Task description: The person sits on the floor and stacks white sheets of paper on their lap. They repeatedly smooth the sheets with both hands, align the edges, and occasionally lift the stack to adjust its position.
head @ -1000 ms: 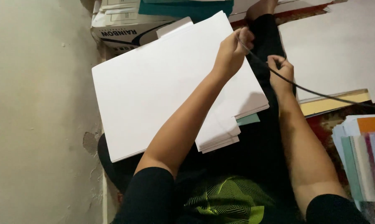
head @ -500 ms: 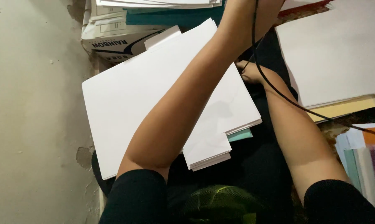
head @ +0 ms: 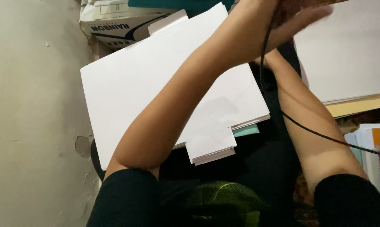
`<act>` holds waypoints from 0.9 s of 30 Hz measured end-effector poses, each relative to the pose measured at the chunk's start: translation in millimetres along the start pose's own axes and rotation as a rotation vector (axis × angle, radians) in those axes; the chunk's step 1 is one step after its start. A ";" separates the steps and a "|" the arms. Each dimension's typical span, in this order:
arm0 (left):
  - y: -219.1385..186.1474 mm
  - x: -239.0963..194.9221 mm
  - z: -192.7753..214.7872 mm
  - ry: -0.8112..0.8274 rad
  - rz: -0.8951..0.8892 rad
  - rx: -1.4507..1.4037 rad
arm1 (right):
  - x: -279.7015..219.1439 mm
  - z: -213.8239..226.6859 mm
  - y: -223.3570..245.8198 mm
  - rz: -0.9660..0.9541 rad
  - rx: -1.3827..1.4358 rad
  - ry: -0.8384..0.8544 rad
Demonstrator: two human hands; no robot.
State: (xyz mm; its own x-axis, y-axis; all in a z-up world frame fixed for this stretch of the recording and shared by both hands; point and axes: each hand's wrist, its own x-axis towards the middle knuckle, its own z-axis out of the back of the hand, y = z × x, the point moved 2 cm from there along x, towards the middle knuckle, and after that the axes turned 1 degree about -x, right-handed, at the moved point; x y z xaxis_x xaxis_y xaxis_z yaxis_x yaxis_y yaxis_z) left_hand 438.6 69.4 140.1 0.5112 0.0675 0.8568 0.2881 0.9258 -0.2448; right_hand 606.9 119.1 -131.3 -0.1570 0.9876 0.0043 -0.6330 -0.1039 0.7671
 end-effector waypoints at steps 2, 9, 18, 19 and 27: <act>20.5 -51.9 -1.8 0.409 0.462 0.125 | 17.5 1.9 -19.0 -0.301 -0.002 -0.052; 49.5 -175.9 23.3 0.296 0.902 0.133 | 167.8 -36.4 -290.7 -0.408 -0.438 0.087; 39.1 -186.3 13.9 0.081 0.874 0.206 | 171.0 -55.4 -208.2 -0.698 -0.816 0.594; 39.2 -188.0 13.3 0.063 0.873 0.212 | 156.9 -54.3 -174.2 -0.689 -0.774 0.605; 37.2 -189.3 12.5 0.063 0.793 0.236 | 84.5 -11.5 -75.2 -0.666 -0.495 0.639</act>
State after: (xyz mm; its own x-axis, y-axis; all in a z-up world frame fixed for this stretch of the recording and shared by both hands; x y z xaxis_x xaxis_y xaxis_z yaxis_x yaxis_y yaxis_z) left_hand 342.4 95.7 -25.5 0.5374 0.7186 0.4415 -0.3506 0.6664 -0.6580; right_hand 632.6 209.0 -196.1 0.0574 0.6316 -0.7731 -0.9554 0.2596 0.1412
